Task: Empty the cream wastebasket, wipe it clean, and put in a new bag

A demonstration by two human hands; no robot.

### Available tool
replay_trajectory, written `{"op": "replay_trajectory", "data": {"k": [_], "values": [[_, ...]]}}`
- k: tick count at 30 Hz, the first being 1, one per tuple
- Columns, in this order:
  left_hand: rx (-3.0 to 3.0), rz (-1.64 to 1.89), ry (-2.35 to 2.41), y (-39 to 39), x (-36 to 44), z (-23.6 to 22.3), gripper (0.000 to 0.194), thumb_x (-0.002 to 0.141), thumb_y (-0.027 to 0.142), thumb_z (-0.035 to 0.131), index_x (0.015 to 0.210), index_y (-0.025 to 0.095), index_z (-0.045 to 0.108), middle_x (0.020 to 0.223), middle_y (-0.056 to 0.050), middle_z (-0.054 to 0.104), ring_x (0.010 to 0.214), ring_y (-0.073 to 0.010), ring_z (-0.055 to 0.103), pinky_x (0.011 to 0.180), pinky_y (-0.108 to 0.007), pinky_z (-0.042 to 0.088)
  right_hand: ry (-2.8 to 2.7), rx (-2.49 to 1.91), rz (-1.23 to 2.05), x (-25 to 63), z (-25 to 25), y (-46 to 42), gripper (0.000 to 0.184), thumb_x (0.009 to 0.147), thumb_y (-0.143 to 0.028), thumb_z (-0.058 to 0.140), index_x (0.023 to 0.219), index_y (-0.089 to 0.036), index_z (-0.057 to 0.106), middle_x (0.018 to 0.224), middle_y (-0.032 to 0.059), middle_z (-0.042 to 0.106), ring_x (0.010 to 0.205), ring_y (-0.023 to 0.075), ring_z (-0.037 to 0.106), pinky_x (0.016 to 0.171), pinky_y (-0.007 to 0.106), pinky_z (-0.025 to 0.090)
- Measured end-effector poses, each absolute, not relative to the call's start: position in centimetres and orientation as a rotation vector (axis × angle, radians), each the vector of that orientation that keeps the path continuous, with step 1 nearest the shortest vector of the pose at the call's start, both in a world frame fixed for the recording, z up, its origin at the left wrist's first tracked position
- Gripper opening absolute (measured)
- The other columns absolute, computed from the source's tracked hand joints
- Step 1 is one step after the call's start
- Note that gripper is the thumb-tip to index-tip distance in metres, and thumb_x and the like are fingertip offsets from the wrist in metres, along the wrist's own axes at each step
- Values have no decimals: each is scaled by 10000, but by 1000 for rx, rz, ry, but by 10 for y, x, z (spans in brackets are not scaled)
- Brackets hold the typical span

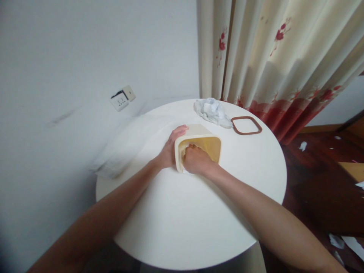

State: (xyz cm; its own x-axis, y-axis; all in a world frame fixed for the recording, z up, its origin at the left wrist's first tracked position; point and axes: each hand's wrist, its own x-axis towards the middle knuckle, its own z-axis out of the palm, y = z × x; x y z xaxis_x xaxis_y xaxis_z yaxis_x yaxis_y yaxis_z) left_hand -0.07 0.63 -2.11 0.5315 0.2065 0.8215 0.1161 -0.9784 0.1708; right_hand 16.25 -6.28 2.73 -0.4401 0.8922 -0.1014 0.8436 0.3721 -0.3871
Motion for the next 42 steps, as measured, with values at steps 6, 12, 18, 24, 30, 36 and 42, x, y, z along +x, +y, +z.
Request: {"op": "replay_trajectory", "data": {"k": [6,12,18,24,30,36,42], "values": [[2678,1445,335,4,-2,-19,855,849,474,743,1561,288,308,1485,-167,488,1441,-374,457,1178,-656,422,-2537,-1646,538,162,35,-69,292,927,-153,477,1097,-70,701,1153,234,733,1021,288,718,819,334,493],[2679,1465,339,4,-3,-21,863,856,517,710,1569,261,297,1491,-176,481,1442,-387,452,1170,-665,423,-2494,-1478,742,162,32,-66,273,942,-206,472,1107,-129,676,1113,158,753,914,235,712,739,288,463],[2676,1449,330,7,-2,-23,841,868,474,719,1569,268,303,1506,-173,469,1461,-380,437,1190,-665,410,-2467,-1578,639,161,29,-62,354,979,-224,438,1221,-89,658,1273,206,701,1084,277,698,860,324,482],[2676,1447,356,5,-3,-22,900,835,527,747,1569,278,290,1490,-179,475,1444,-393,453,1178,-671,417,-2477,-1732,600,163,36,-70,350,976,-261,438,1104,-80,709,1166,243,726,1009,301,718,803,356,495],[2660,1466,357,3,-3,-22,887,849,532,727,1571,261,287,1498,-183,464,1443,-391,455,1182,-660,419,-2528,-1451,722,162,32,-63,309,985,-253,444,1130,-115,680,1160,178,740,967,249,710,823,314,479],[2690,1446,325,2,-3,-18,871,848,511,743,1564,286,300,1486,-173,487,1447,-380,453,1179,-660,425,-2488,-1677,593,162,31,-65,385,989,-259,429,1238,-71,654,1285,242,685,1079,296,698,857,356,495],[2683,1438,322,2,-4,-18,1039,740,641,797,1569,268,292,1496,-193,473,1442,-409,451,1181,-681,405,-2554,-1643,596,164,38,-74,289,966,-227,462,1088,-93,687,1118,227,736,981,298,717,777,343,484]]}}
